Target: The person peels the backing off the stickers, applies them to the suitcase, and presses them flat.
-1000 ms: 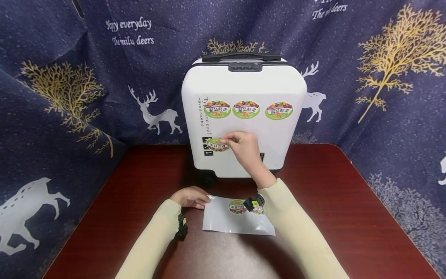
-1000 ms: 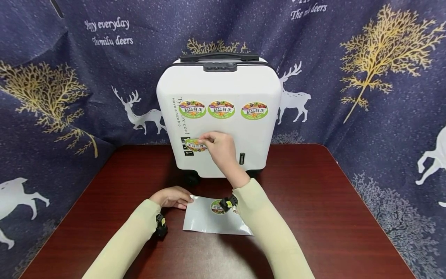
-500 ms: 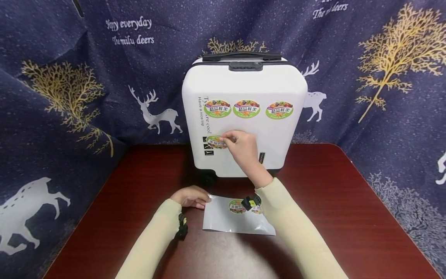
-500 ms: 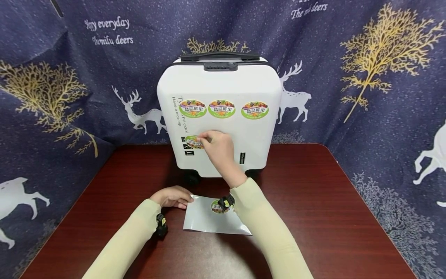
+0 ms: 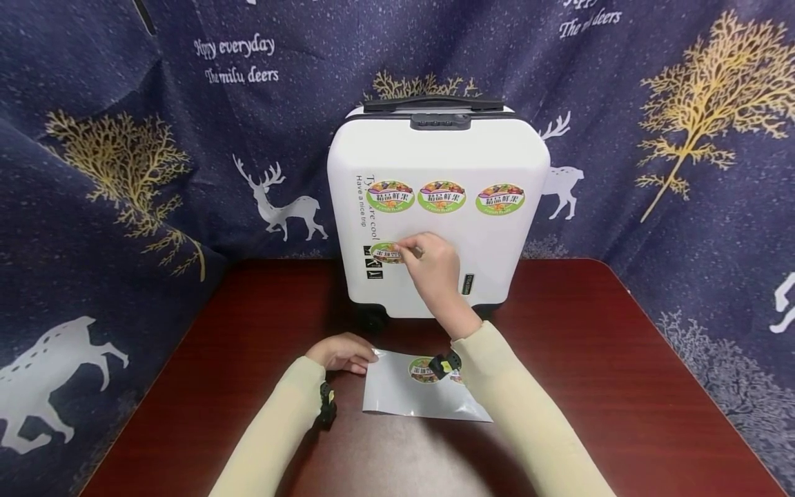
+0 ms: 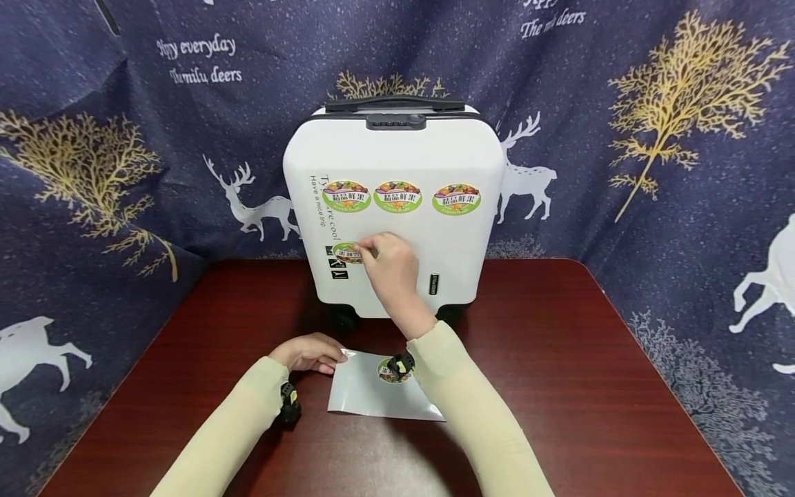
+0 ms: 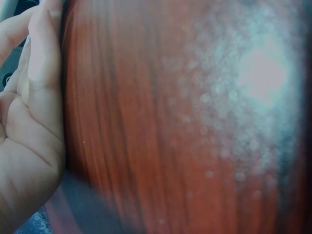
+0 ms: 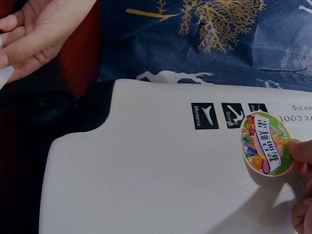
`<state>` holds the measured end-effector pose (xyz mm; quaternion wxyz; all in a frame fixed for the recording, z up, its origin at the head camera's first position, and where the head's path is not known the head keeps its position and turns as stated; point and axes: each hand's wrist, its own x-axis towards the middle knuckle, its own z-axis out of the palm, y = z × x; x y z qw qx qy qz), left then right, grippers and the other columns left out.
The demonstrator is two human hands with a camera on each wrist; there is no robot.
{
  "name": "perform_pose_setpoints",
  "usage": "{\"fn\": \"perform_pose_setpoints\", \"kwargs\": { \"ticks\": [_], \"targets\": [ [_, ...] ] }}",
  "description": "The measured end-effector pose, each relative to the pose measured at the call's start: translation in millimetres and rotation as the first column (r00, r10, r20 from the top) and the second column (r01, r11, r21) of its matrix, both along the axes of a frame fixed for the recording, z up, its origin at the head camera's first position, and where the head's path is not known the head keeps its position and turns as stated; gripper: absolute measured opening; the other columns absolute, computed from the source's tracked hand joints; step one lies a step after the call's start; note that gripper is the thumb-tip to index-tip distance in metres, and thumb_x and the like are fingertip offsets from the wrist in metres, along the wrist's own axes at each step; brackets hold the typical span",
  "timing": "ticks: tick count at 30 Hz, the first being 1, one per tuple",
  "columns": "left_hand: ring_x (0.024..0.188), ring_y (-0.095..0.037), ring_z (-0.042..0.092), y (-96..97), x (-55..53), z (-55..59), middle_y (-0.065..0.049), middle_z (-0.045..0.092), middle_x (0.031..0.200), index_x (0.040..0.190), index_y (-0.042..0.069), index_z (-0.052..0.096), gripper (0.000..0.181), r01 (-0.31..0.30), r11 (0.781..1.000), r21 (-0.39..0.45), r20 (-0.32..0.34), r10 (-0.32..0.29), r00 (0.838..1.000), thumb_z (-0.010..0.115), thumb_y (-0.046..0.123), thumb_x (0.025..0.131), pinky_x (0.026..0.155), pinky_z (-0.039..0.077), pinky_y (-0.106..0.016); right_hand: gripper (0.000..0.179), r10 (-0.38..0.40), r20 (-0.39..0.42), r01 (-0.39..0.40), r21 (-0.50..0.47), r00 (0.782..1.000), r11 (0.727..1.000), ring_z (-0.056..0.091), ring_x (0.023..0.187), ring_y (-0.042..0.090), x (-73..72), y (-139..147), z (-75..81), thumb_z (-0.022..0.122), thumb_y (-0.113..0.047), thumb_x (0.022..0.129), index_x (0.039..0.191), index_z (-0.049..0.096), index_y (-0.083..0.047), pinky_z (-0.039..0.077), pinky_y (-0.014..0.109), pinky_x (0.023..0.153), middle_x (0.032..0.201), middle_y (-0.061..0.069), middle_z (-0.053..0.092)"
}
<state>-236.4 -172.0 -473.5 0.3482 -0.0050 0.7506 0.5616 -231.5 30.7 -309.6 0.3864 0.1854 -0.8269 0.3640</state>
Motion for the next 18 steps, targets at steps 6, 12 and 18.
{"fn": "perform_pose_setpoints", "kwargs": {
  "ticks": [6,12,18],
  "targets": [
    [0.073,-0.007,0.065,-0.1,-0.7,0.1,0.0,0.066,0.086,0.112,-0.009,0.065,0.022,0.004,1.0,-0.004,0.001,-0.004,1.0,0.065,0.002,0.092,0.073,0.06,-0.024,0.013,-0.053,-0.01,0.053,0.022,0.999,0.998,0.075,0.084,0.024,-1.0,-2.1,-2.3,0.078,-0.018,0.09,0.091,0.079,-0.005,0.059,0.036,0.071,0.088,0.008,0.079],
    [0.075,-0.007,0.065,0.4,-0.5,1.4,0.0,0.066,0.086,0.116,-0.011,0.063,0.027,0.023,1.0,-0.001,0.007,-0.023,1.0,0.065,0.003,0.093,0.074,0.06,-0.023,0.012,-0.089,-0.006,0.089,0.006,0.996,0.996,0.074,0.083,0.024,-1.7,-4.5,-4.5,0.077,-0.017,0.092,0.091,0.078,-0.005,0.058,0.035,0.069,0.088,0.008,0.078],
    [0.077,-0.007,0.065,-0.2,0.0,2.2,0.0,0.066,0.087,0.119,-0.012,0.061,0.03,0.019,1.0,-0.002,0.015,-0.019,1.0,0.064,0.002,0.093,0.076,0.06,-0.024,0.01,-0.111,-0.048,0.111,-0.007,0.993,0.994,0.073,0.082,0.024,-3.1,-7.5,-7.0,0.077,-0.015,0.091,0.091,0.079,-0.005,0.058,0.036,0.068,0.085,0.008,0.078]
  ]
}}
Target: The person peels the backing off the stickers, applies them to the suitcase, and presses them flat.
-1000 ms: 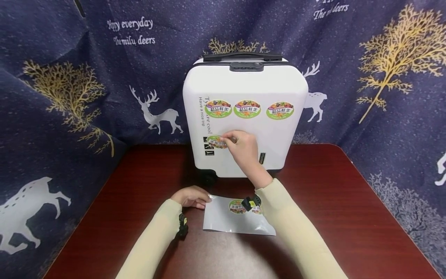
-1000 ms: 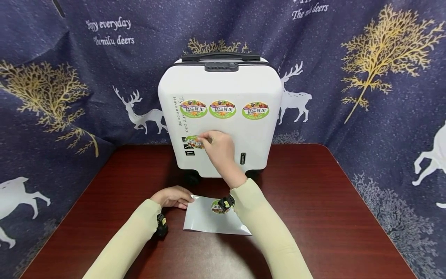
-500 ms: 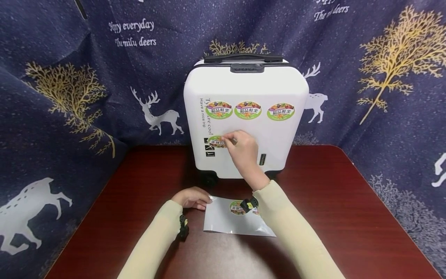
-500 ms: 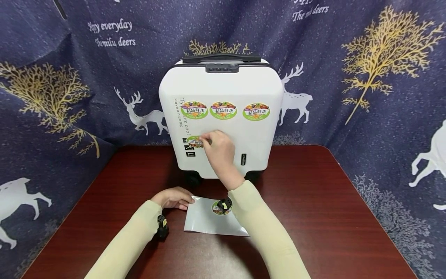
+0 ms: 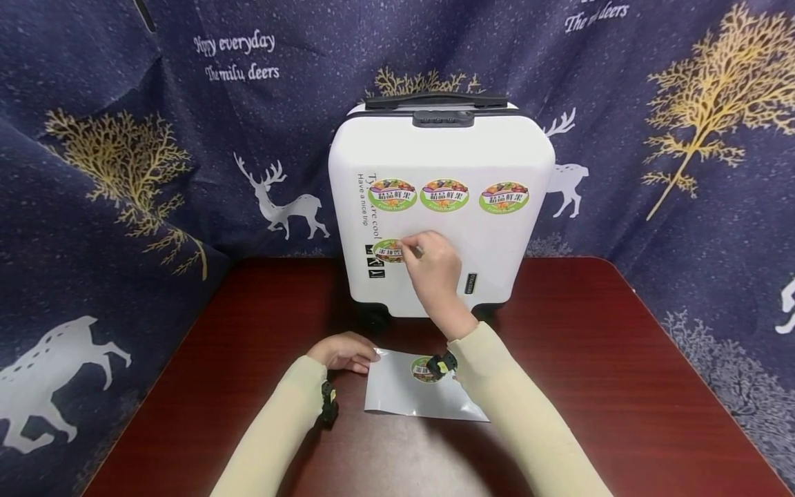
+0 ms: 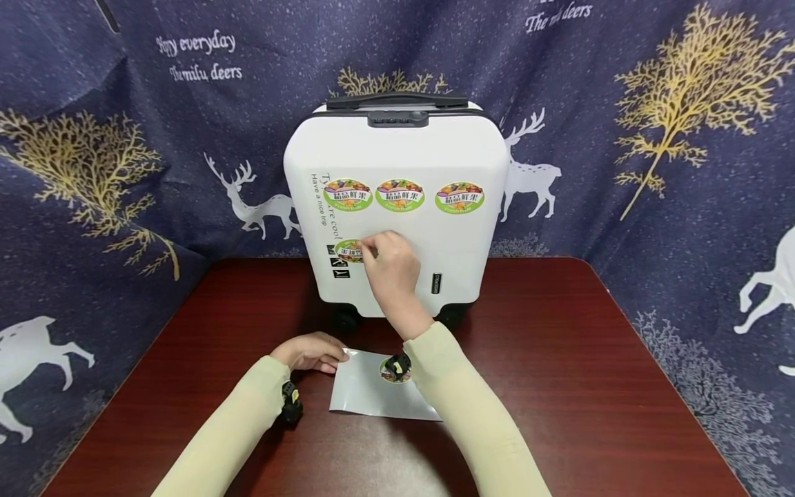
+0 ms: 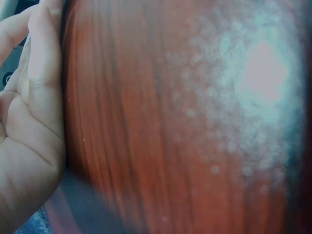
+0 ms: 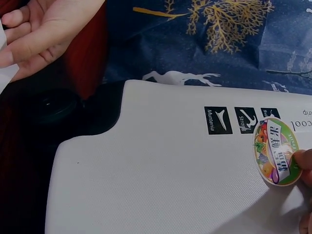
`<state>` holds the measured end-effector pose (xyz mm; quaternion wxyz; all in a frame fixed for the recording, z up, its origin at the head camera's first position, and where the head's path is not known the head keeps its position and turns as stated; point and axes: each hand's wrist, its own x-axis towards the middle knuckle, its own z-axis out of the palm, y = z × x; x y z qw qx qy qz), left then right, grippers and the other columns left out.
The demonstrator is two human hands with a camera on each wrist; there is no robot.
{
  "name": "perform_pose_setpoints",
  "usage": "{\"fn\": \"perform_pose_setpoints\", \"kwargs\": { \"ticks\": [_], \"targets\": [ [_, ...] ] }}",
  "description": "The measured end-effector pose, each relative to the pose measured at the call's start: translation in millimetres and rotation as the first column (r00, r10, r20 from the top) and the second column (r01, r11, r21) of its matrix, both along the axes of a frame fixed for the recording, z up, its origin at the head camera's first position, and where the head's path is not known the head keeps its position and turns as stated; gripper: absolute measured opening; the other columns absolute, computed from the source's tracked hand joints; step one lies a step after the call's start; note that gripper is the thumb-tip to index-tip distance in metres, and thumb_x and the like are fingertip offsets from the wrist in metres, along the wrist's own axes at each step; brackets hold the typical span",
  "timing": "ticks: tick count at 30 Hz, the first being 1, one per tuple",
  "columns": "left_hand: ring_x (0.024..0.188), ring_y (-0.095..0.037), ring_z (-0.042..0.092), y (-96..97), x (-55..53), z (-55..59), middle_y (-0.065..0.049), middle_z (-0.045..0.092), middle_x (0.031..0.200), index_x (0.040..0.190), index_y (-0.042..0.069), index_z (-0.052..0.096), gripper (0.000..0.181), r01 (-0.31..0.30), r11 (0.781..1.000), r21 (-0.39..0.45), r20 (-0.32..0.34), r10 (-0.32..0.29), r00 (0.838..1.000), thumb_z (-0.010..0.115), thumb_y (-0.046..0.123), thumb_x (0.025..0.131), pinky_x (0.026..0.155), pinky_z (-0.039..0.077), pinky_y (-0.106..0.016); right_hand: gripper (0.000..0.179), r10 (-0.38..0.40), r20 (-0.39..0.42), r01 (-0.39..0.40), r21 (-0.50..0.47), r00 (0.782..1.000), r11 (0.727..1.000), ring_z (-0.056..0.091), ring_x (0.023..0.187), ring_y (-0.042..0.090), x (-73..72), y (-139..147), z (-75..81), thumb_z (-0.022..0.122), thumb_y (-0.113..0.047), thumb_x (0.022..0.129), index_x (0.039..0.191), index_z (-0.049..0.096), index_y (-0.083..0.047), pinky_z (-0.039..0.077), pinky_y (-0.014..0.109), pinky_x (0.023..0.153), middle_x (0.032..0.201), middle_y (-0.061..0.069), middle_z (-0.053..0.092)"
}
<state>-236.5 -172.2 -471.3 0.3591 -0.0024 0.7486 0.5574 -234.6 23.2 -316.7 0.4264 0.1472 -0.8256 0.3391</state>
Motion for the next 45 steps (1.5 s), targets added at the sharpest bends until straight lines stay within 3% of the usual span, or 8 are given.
{"fn": "perform_pose_setpoints", "kwargs": {
  "ticks": [18,27,39,45],
  "targets": [
    [0.078,-0.007,0.065,1.3,-1.3,-1.6,-0.001,0.065,0.089,0.12,-0.012,0.062,0.03,-0.012,1.0,-0.017,0.005,0.012,1.0,0.065,0.004,0.094,0.079,0.061,-0.026,0.007,-0.031,-0.127,0.034,0.022,0.991,0.999,0.059,0.081,0.025,-1.7,-2.2,-4.1,0.078,-0.012,0.089,0.087,0.08,-0.006,0.053,0.033,0.067,0.081,0.006,0.074],
    [0.076,-0.007,0.065,2.0,-2.1,-1.9,0.0,0.065,0.086,0.114,-0.01,0.064,0.026,-0.02,1.0,-0.016,-0.002,0.02,1.0,0.066,0.003,0.093,0.076,0.061,-0.025,0.007,-0.059,-0.135,0.064,0.033,0.989,0.997,0.056,0.082,0.023,-1.7,-2.9,-5.3,0.079,-0.013,0.089,0.088,0.08,-0.007,0.052,0.032,0.064,0.082,0.005,0.073],
    [0.077,-0.007,0.065,-0.1,-2.3,-1.6,0.0,0.065,0.087,0.112,-0.008,0.065,0.022,-0.016,1.0,-0.016,-0.001,0.016,1.0,0.066,0.003,0.093,0.077,0.06,-0.024,0.01,-0.059,-0.185,0.069,0.044,0.981,0.997,0.053,0.087,0.026,-2.8,-2.9,-6.5,0.081,-0.015,0.088,0.088,0.081,-0.005,0.046,0.036,0.075,0.087,0.007,0.065],
    [0.076,-0.007,0.065,-0.3,-2.7,-4.1,0.001,0.064,0.085,0.109,-0.006,0.065,0.019,-0.023,1.0,-0.006,0.0,0.023,1.0,0.066,0.003,0.092,0.076,0.06,-0.025,0.011,-0.057,-0.195,0.065,0.032,0.979,0.997,0.053,0.082,0.025,-5.2,0.3,-9.8,0.08,-0.02,0.088,0.088,0.082,-0.008,0.045,0.037,0.073,0.082,0.006,0.064]
  ]
}}
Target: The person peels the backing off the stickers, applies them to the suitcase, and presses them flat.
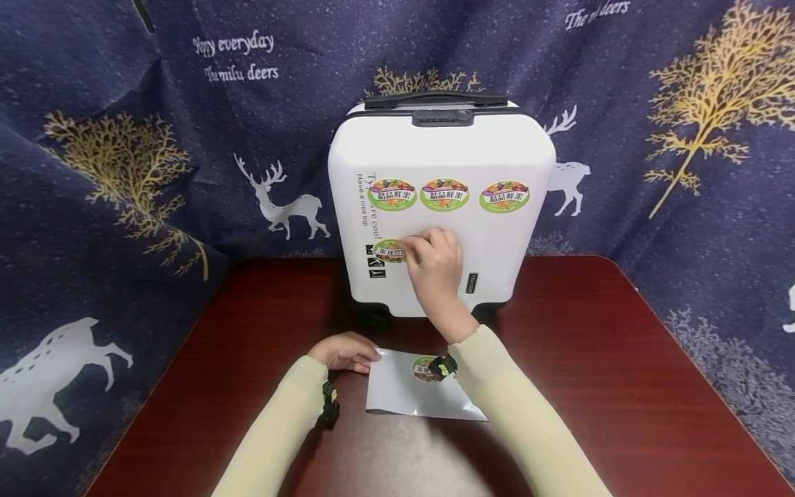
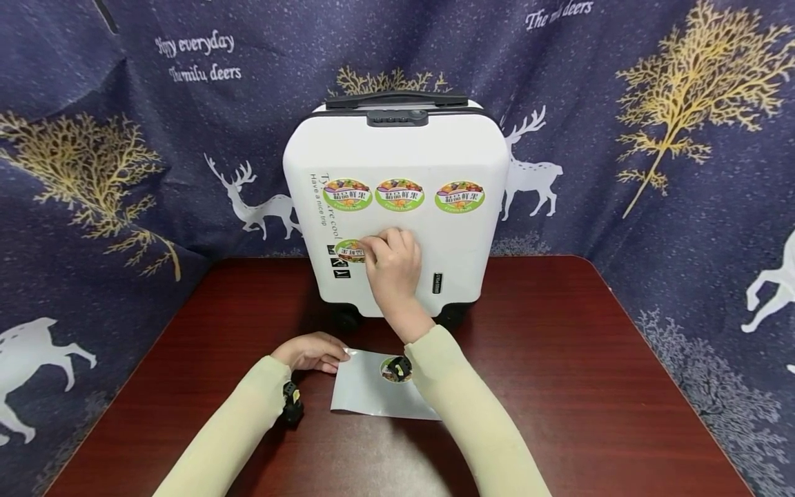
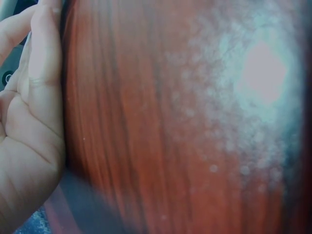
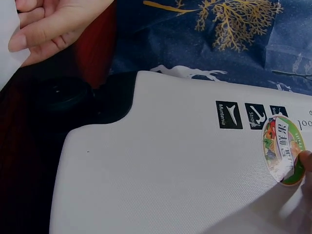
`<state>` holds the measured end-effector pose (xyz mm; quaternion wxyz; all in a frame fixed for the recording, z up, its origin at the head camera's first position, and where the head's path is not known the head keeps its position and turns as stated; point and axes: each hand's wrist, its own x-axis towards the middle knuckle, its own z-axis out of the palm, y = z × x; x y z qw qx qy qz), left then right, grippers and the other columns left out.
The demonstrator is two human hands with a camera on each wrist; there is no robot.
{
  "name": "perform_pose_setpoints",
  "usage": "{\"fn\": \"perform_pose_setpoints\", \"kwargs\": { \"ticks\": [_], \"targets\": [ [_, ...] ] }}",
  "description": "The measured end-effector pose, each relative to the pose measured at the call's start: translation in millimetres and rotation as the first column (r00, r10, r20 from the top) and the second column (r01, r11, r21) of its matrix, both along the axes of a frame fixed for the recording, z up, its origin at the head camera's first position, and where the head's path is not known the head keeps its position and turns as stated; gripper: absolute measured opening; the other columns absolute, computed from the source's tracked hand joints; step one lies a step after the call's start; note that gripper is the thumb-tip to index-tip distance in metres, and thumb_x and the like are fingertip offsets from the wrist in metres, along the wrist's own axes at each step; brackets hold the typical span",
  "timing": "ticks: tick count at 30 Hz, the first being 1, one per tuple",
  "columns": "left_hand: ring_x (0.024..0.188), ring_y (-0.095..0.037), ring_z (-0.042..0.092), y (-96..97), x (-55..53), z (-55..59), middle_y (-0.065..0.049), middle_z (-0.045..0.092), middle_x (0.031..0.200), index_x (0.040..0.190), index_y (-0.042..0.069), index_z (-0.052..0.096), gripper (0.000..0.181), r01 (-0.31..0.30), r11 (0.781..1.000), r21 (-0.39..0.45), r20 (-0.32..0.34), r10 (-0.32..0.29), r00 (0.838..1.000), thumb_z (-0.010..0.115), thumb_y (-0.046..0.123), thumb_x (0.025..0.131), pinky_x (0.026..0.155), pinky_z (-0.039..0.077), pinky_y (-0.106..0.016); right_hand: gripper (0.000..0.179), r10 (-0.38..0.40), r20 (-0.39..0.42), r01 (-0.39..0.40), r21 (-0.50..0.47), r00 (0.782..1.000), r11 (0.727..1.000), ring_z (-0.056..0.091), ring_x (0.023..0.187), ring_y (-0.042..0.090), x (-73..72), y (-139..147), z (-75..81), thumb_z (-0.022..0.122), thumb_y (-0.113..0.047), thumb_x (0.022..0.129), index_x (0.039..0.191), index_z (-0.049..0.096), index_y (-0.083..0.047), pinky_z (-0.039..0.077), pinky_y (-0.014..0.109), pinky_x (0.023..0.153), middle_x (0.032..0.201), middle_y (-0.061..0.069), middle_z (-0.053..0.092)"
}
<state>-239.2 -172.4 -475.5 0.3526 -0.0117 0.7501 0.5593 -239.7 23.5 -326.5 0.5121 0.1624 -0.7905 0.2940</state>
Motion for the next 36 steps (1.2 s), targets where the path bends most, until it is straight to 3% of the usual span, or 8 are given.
{"fn": "perform_pose_setpoints", "kwargs": {
  "ticks": [12,19,26,36],
  "targets": [
    [0.075,-0.007,0.065,-0.3,1.1,2.2,0.001,0.065,0.084,0.106,-0.005,0.066,0.015,0.004,1.0,0.011,-0.001,-0.004,1.0,0.065,0.002,0.092,0.074,0.06,-0.024,0.007,0.008,0.034,-0.007,-0.021,0.999,1.0,0.056,0.084,0.027,1.9,7,-2.9,0.078,-0.011,0.089,0.09,0.08,-0.005,0.047,0.04,0.077,0.084,0.008,0.068],
    [0.074,-0.006,0.065,-0.2,2.4,3.2,0.002,0.065,0.083,0.104,-0.004,0.066,0.014,0.002,1.0,0.007,0.002,-0.002,1.0,0.066,0.003,0.092,0.073,0.059,-0.023,0.006,0.061,0.061,-0.058,-0.053,0.996,0.997,0.057,0.084,0.029,3.7,10,-4.4,0.076,-0.009,0.09,0.089,0.078,-0.004,0.048,0.041,0.077,0.085,0.01,0.071],
    [0.073,-0.007,0.065,0.0,2.6,2.7,0.002,0.065,0.083,0.108,-0.006,0.066,0.018,0.004,1.0,0.018,-0.003,-0.004,1.0,0.065,0.003,0.092,0.072,0.059,-0.023,0.007,0.152,0.13,-0.14,-0.099,0.98,0.985,0.061,0.09,0.031,9.2,16,-6.1,0.077,-0.008,0.088,0.092,0.076,-0.002,0.05,0.042,0.082,0.091,0.013,0.072],
    [0.074,-0.007,0.065,-0.5,1.3,3.3,0.002,0.065,0.083,0.106,-0.005,0.066,0.016,0.016,1.0,0.022,-0.004,-0.016,1.0,0.065,0.003,0.092,0.073,0.059,-0.023,0.01,0.228,0.223,-0.21,-0.099,0.948,0.973,0.063,0.086,0.03,19.4,24,-12.7,0.075,-0.01,0.091,0.095,0.072,-0.001,0.052,0.042,0.079,0.095,0.015,0.072]
  ]
}}
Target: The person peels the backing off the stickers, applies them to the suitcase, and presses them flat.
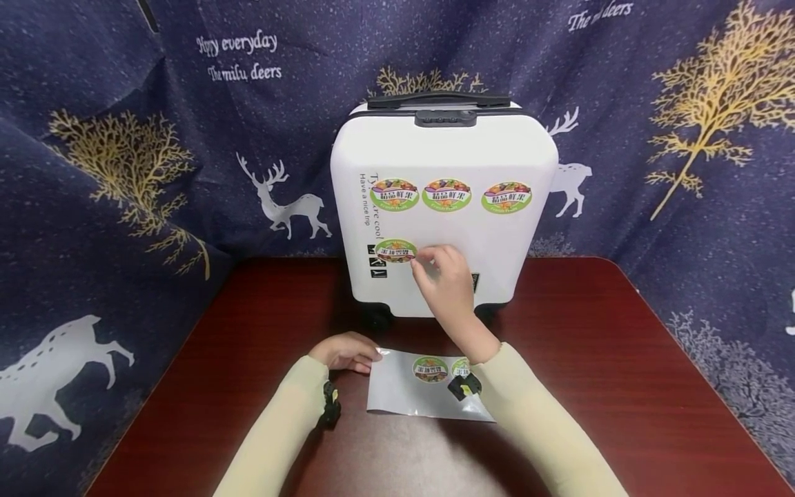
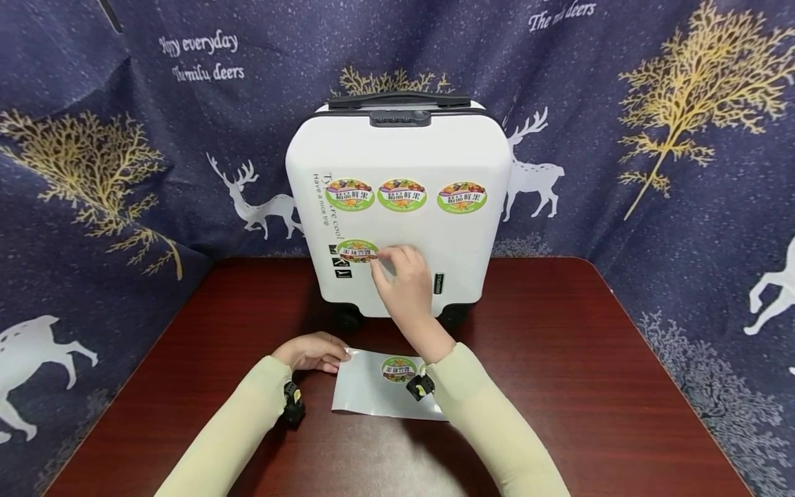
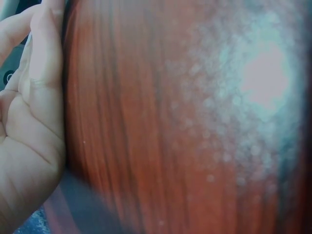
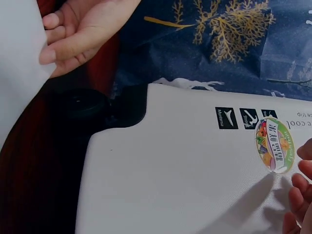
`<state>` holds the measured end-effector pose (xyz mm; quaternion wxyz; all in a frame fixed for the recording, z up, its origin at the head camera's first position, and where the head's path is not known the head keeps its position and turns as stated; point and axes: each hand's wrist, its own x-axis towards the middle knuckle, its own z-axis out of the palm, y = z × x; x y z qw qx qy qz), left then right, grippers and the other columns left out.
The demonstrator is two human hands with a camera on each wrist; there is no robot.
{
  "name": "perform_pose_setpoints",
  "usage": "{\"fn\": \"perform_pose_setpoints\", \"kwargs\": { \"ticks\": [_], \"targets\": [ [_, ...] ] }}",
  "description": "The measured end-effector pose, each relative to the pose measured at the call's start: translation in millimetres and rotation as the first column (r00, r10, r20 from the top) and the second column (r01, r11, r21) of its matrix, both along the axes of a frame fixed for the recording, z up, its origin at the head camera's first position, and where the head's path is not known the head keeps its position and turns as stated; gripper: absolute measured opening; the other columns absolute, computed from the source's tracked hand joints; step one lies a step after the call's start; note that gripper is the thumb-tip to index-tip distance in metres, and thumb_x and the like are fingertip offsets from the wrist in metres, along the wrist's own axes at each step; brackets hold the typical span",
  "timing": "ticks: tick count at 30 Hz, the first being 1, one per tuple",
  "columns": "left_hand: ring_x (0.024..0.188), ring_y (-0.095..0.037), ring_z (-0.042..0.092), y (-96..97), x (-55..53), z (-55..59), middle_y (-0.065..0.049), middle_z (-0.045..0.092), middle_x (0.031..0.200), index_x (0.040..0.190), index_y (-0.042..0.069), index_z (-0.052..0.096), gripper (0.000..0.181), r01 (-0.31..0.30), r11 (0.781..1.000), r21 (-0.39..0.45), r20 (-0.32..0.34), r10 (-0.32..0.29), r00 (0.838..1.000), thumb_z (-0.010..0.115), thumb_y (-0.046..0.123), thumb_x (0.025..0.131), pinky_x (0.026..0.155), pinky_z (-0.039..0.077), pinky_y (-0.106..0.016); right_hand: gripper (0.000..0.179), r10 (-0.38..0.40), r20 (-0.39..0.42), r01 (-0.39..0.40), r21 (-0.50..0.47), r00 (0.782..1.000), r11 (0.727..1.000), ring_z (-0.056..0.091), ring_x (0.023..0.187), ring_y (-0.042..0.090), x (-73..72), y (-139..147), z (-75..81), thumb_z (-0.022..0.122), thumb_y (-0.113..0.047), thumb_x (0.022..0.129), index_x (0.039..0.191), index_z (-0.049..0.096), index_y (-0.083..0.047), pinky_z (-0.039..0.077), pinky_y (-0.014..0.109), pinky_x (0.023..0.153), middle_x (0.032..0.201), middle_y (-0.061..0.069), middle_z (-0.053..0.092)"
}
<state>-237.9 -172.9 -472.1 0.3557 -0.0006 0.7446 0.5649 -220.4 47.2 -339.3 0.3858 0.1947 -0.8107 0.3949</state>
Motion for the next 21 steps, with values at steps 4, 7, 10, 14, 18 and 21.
{"fn": "perform_pose_setpoints", "kwargs": {
  "ticks": [4,7,10,14,18,21],
  "targets": [
    [0.075,-0.007,0.065,-0.7,-0.1,-0.5,0.001,0.066,0.084,0.109,-0.008,0.066,0.02,0.0,1.0,0.006,0.001,0.0,1.0,0.065,0.003,0.092,0.073,0.06,-0.023,0.01,0.038,0.032,-0.039,0.021,0.999,0.999,0.063,0.089,0.029,5.2,5,-5.3,0.073,-0.011,0.093,0.097,0.073,-0.002,0.053,0.041,0.081,0.098,0.014,0.072],
    [0.075,-0.008,0.066,-0.8,-0.1,-1.2,0.0,0.067,0.085,0.113,-0.01,0.065,0.025,-0.006,1.0,0.006,0.002,0.006,1.0,0.065,0.003,0.092,0.074,0.06,-0.024,0.01,0.069,0.052,-0.07,0.032,0.996,0.997,0.062,0.089,0.029,9.1,9,-10.4,0.072,-0.01,0.093,0.098,0.073,-0.002,0.053,0.041,0.081,0.099,0.015,0.071],
    [0.076,-0.009,0.066,0.3,0.1,-1.8,-0.001,0.067,0.086,0.116,-0.011,0.064,0.028,-0.02,1.0,0.005,0.002,0.02,1.0,0.065,0.002,0.091,0.074,0.06,-0.024,0.01,0.097,0.094,-0.101,0.034,0.991,0.994,0.06,0.086,0.028,14.2,13,-17.3,0.071,-0.01,0.094,0.099,0.073,-0.002,0.052,0.038,0.077,0.102,0.014,0.07],
    [0.076,-0.009,0.065,2.1,1.4,-1.7,0.0,0.067,0.086,0.115,-0.01,0.064,0.026,-0.023,1.0,0.004,-0.007,0.023,1.0,0.064,0.001,0.091,0.075,0.06,-0.025,0.01,0.115,0.193,-0.123,0.029,0.975,0.992,0.057,0.082,0.024,22.0,19,-28.2,0.071,-0.011,0.094,0.101,0.073,-0.003,0.048,0.032,0.071,0.102,0.013,0.07],
    [0.075,-0.008,0.064,2.3,1.9,-1.2,0.001,0.066,0.085,0.114,-0.008,0.063,0.024,-0.019,1.0,-0.004,-0.005,0.019,1.0,0.063,0.001,0.092,0.074,0.058,-0.023,0.01,0.129,0.282,-0.142,0.026,0.951,0.99,0.056,0.08,0.021,28.2,24,-37.9,0.07,-0.011,0.095,0.101,0.073,-0.004,0.046,0.027,0.068,0.099,0.012,0.069],
    [0.075,-0.007,0.064,1.0,2.2,-0.2,0.002,0.065,0.084,0.115,-0.008,0.063,0.025,-0.015,1.0,-0.006,-0.004,0.015,1.0,0.064,0.002,0.092,0.074,0.058,-0.023,0.009,0.149,0.328,-0.164,0.017,0.933,0.986,0.056,0.079,0.022,31.2,26,-43.0,0.07,-0.01,0.095,0.101,0.072,-0.005,0.047,0.025,0.066,0.098,0.012,0.068]
  ]
}}
